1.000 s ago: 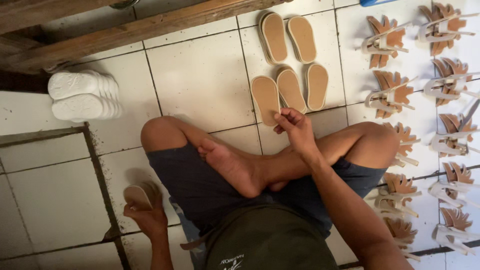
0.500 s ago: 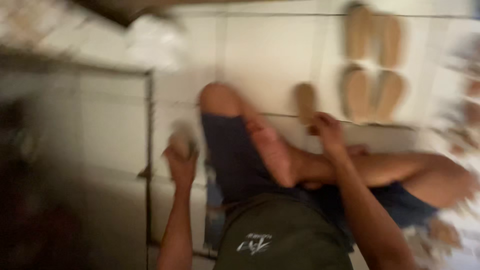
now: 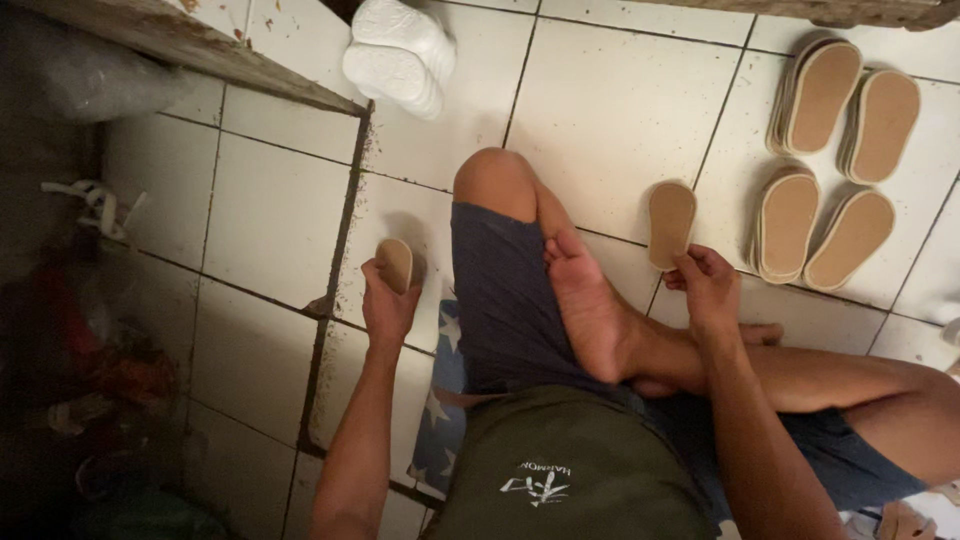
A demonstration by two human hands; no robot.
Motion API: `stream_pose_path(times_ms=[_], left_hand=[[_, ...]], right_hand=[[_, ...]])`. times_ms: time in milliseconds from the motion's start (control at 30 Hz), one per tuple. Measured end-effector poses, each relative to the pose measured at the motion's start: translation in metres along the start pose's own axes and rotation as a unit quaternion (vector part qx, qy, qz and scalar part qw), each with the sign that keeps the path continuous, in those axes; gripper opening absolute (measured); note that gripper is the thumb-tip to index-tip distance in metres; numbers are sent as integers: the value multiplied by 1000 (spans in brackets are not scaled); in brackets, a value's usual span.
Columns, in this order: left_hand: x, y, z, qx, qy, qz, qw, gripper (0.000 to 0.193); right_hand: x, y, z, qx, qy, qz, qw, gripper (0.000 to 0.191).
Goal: The person sits on the floor of a slipper workshop, trims the edge of a foam insole with a blade, stacks the trimmed insoles, and pairs them. They then pour liquid glue from a can into a bowl and brush the glue onto the insole surfaces with a toothbrush, stacking the coated insoles.
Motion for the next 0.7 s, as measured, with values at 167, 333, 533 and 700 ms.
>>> stream_pose_path(times_ms=[167,333,533,700], left_hand=[[-5,13,0,4,-5,-45,999,73],[-68,23,-13,-27,-104,-270,957,70],[-192,-56,-62,280,94,-659,692,61],[-286,-68,-116,452,85,-719,521,54]], right_hand=[[10,1,-7,-5,4,29,1000,30],[32,-13,-33,40,-56,201,977,20],[80,-37,-83,79,-69,262,959,14],[134,-11,-107,49,-8,323,945,26]])
Point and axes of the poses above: each hand's wrist, its own z-axis towards the middle knuckle, its own y-axis out of the back of the hand, x = y × z, the point moved 8 cm from there along z, towards the middle knuckle, and after that the axes turned 7 degrees about -x, right-handed, at the moved point
